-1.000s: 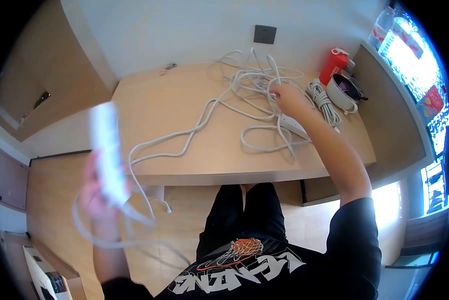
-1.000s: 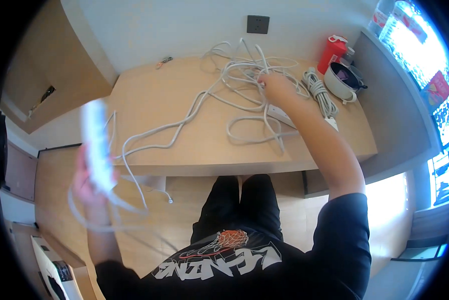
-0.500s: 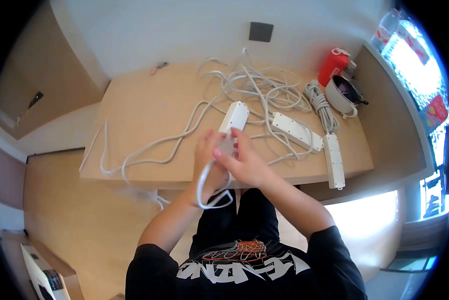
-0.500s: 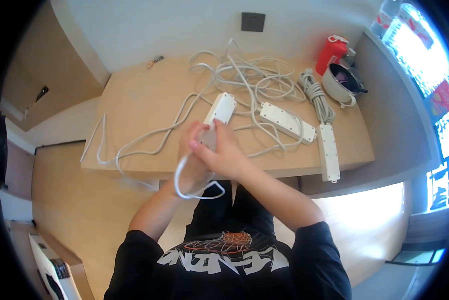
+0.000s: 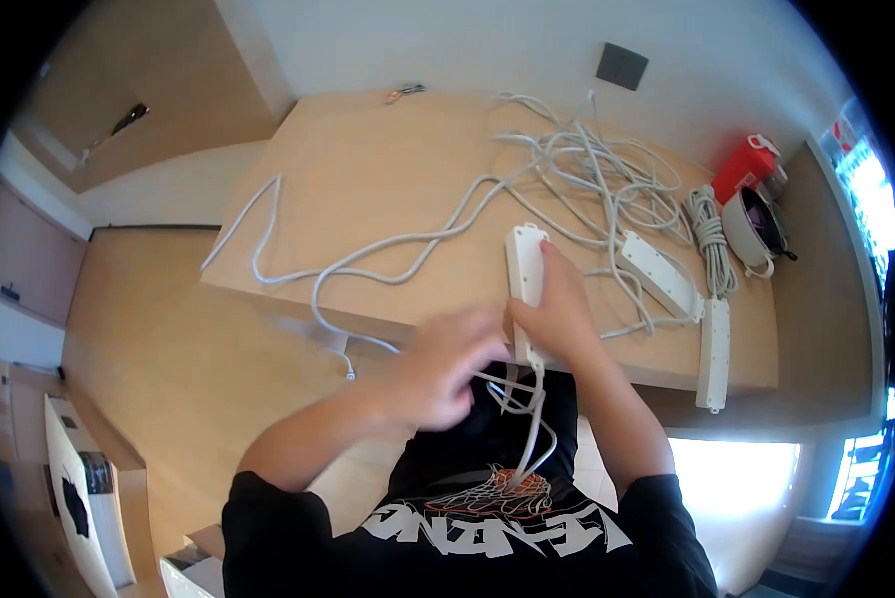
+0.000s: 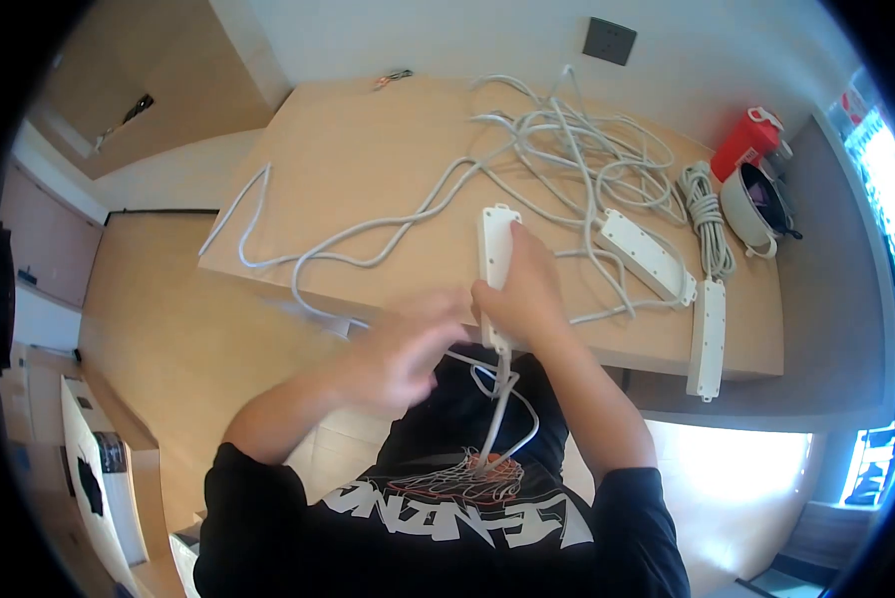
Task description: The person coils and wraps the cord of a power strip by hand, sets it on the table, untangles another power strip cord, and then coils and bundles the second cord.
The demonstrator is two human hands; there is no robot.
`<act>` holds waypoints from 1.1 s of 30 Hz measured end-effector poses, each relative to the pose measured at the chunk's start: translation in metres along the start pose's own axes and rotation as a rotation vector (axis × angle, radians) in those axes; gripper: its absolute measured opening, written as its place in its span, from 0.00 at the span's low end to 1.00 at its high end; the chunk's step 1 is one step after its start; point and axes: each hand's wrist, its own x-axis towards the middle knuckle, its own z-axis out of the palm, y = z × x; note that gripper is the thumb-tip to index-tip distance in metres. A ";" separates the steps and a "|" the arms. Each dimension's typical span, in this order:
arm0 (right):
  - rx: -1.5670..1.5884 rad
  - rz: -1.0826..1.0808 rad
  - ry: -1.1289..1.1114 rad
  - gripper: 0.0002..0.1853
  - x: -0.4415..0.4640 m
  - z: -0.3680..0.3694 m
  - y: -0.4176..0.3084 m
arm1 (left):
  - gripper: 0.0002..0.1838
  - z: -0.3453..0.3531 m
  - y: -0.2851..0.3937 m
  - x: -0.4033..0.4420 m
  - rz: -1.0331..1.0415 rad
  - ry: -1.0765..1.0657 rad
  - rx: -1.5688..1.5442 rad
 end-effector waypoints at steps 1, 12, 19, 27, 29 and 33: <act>-0.067 -0.036 0.022 0.47 -0.009 -0.001 -0.008 | 0.30 -0.001 -0.030 -0.013 -0.051 0.229 0.256; 0.521 0.018 -0.129 0.51 -0.077 -0.018 -0.051 | 0.15 -0.043 -0.101 0.066 -0.716 -0.011 0.487; 1.594 -0.607 0.068 0.34 -0.119 -0.142 -0.002 | 0.14 -0.073 -0.091 0.033 -0.574 0.538 -0.194; 1.657 -0.096 -0.139 0.44 -0.127 -0.140 -0.011 | 0.10 -0.179 0.044 0.119 -0.229 0.674 -0.960; 1.214 0.155 -0.260 0.46 -0.086 -0.114 -0.013 | 0.10 -0.242 0.035 0.145 -0.204 0.618 -0.879; 0.677 0.096 0.095 0.43 0.017 -0.051 0.014 | 0.08 -0.307 0.162 0.162 -0.223 0.941 -0.413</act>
